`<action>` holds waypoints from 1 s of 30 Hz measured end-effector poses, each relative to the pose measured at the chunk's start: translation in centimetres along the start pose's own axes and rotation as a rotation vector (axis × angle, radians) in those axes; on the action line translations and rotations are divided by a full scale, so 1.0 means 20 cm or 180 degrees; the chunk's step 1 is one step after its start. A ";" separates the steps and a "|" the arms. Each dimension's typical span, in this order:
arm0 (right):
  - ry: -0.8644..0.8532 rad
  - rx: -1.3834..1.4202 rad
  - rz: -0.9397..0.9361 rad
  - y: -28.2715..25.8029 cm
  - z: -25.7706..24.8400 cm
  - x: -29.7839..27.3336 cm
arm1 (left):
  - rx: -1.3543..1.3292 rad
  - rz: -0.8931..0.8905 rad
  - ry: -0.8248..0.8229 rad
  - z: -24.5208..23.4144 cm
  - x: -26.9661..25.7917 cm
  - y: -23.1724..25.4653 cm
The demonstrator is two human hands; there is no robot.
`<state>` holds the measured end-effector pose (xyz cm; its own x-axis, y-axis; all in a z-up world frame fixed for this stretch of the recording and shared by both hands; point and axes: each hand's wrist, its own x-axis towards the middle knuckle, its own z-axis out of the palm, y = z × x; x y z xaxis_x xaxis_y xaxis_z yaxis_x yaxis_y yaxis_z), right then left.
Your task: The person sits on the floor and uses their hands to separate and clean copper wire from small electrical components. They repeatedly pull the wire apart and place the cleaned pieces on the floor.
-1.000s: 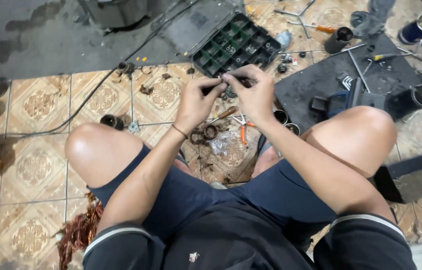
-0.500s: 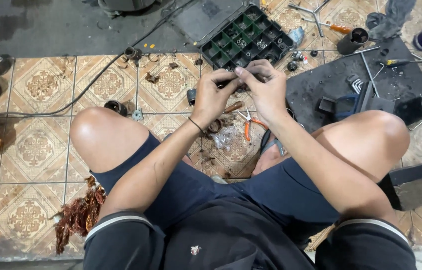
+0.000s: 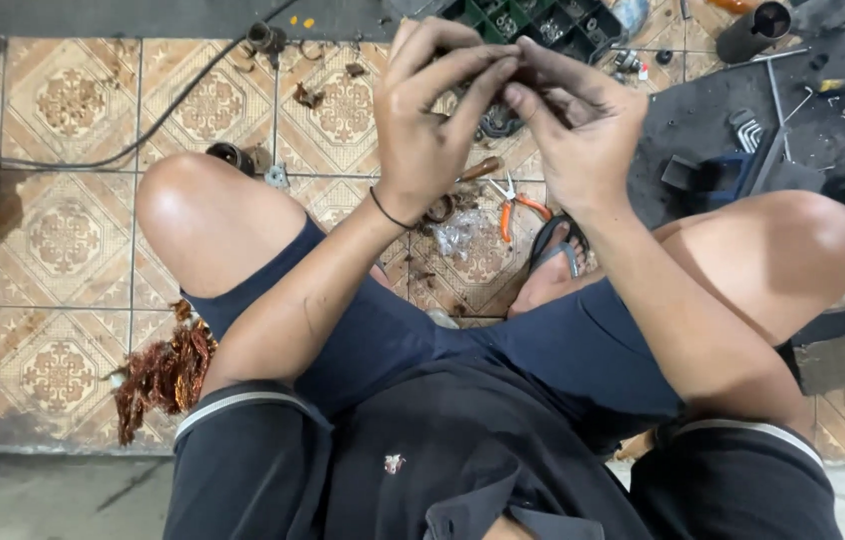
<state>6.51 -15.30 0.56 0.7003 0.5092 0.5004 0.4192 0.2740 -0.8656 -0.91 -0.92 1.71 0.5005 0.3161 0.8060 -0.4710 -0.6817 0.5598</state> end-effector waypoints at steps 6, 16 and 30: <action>-0.0138 -0.0932 -0.0557 -0.05 0.02 0.00 | 0.0223 0.0515 0.0014 0.00 -0.01 -0.03; 0.0067 -0.0515 -0.0099 0.00 -0.03 0.04 | -0.0953 -0.0711 -0.0274 0.09 -0.10 -0.09; 0.0270 0.0383 0.0315 0.01 -0.23 0.12 | -0.0973 -0.0190 -0.2057 -0.04 0.01 -0.15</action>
<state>10.91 -17.70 1.71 0.7831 0.4691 0.4083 0.2773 0.3242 -0.9044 0.07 1.71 0.31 0.8173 -0.1714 0.5501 -0.5644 -0.4302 0.7046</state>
